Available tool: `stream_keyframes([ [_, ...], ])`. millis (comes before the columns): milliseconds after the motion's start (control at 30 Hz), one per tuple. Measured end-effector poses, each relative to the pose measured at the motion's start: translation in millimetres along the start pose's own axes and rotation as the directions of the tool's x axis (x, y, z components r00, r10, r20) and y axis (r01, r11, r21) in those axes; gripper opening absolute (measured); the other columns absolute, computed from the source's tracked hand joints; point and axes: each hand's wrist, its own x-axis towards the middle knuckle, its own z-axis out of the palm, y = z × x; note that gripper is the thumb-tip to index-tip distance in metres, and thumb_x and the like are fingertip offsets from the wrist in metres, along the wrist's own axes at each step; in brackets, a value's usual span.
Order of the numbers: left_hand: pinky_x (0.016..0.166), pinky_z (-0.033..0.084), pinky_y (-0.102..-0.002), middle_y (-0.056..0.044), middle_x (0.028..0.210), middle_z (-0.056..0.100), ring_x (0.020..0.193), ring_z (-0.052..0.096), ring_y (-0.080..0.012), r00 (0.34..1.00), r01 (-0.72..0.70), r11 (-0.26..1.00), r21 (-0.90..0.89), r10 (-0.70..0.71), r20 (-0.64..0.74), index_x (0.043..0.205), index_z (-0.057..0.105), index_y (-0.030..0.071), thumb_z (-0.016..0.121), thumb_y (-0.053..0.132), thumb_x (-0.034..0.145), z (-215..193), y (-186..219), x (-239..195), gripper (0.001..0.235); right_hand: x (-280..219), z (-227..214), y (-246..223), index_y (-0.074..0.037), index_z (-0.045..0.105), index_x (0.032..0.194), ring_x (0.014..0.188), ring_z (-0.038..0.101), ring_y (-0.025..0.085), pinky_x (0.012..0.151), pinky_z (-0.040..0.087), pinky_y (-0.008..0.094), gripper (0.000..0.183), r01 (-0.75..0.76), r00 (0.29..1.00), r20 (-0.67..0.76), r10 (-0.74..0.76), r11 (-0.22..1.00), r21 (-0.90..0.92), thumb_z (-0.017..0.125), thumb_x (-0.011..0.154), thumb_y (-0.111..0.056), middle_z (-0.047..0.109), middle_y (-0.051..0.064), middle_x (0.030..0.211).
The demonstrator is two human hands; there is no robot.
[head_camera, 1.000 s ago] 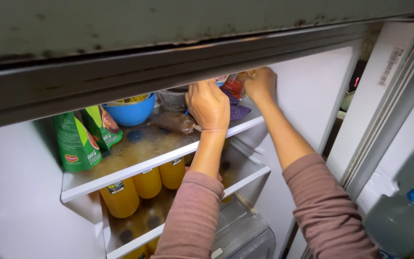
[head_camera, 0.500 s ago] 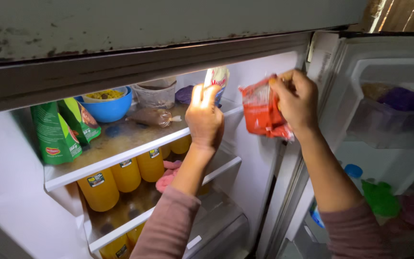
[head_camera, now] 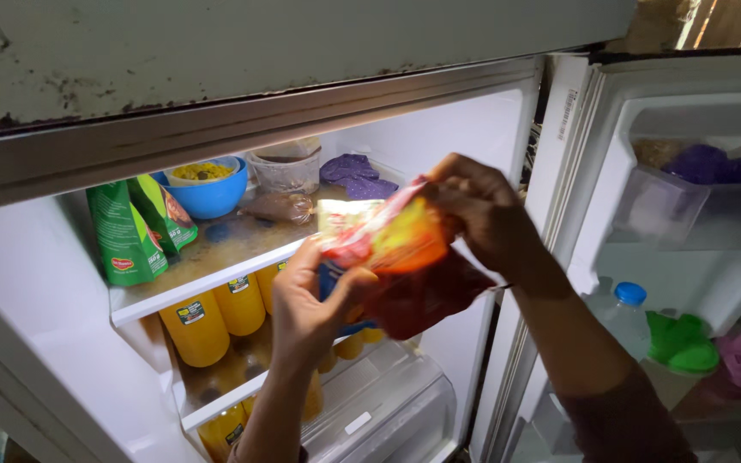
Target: The person wipes several orange liquid bottles with a pink cloth and places them into a refrigerator. They then wipe the refrigerator shelves with a purple cloth and rearrange items inside.
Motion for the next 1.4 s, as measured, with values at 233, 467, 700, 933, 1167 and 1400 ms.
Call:
stream_keyframes([
  [233, 0.076, 0.05, -0.021, -0.001, 0.095, 0.07, 0.083, 0.058, -0.0034, 0.939, -0.007, 0.997, -0.074, -0.019, -0.343, 0.104, 0.069, -0.001, 0.064, 0.007, 0.104, -33, -11, -4, 0.01, 50, -21, 41, -0.003, 0.068, 0.119, 0.096, 0.068, 0.014, 0.087, 0.055, 0.03, 0.025, 0.093, 0.91, 0.412, -0.053, 0.993, -0.078, 0.059, 0.105, -0.021, 0.073, 0.008, 0.105],
  [467, 0.078, 0.046, -0.018, 0.002, 0.093, 0.069, 0.082, 0.056, -0.003, 0.871, -0.079, 0.996, -0.035, 0.052, -0.488, 0.103, 0.07, -0.001, 0.067, 0.007, 0.104, -80, -33, 3, 0.009, 196, -28, 210, -0.009, 0.061, 0.14, 0.14, 0.047, 0.036, 0.115, 0.039, 0.04, 0.044, 0.343, 0.915, 0.404, 0.017, 0.495, -0.798, 0.055, 0.099, -0.02, 0.046, 0.019, 0.156],
  [700, 0.078, 0.044, -0.019, 0.003, 0.089, 0.067, 0.082, 0.054, -0.0042, 0.864, -0.052, 0.997, 0.064, 0.077, -0.497, 0.099, 0.071, -0.002, 0.067, 0.009, 0.102, -105, -56, 14, 0.012, 306, -16, 317, -0.016, 0.046, 0.152, 0.152, 0.019, 0.027, 0.123, 0.018, 0.039, 0.055, 0.251, 0.807, 0.374, 0.458, 0.308, -0.918, 0.039, 0.1, -0.034, 0.019, 0.008, 0.169],
  [933, 0.082, 0.044, -0.02, 0.002, 0.091, 0.067, 0.085, 0.053, -0.0039, 0.851, -0.063, 0.989, 0.135, 0.124, -0.511, 0.098, 0.068, -0.001, 0.068, 0.01, 0.105, -95, -64, 17, 0.013, 294, -13, 292, -0.014, 0.052, 0.149, 0.14, 0.047, 0.031, 0.113, 0.038, 0.042, 0.05, 0.147, 0.88, 0.048, 0.473, -0.175, -0.973, 0.043, 0.103, -0.031, 0.047, 0.014, 0.154],
  [1167, 0.073, 0.044, -0.02, 0.003, 0.083, 0.066, 0.077, 0.052, -0.0029, 0.829, -0.059, 0.976, 0.209, 0.164, -0.535, 0.094, 0.066, -0.001, 0.068, 0.006, 0.102, -76, -33, 19, 0.011, 208, -32, 217, -0.005, 0.08, 0.105, 0.1, 0.071, 0.035, 0.088, 0.057, 0.042, 0.031, 0.061, 0.908, -0.047, 0.415, -0.243, -0.968, 0.069, 0.078, -0.012, 0.075, 0.021, 0.107],
  [1400, 0.066, 0.041, -0.021, 0.003, 0.078, 0.061, 0.073, 0.046, -0.0025, 0.812, -0.059, 0.979, 0.196, 0.161, -0.561, 0.087, 0.064, 0.0, 0.072, 0.008, 0.103, -68, -6, 4, 0.02, 167, -88, 171, -0.027, 0.076, 0.124, 0.103, 0.076, 0.032, 0.091, 0.059, 0.04, 0.04, -0.172, 0.957, -0.023, 0.29, 0.502, -0.847, 0.066, 0.087, -0.035, 0.081, 0.011, 0.118],
])
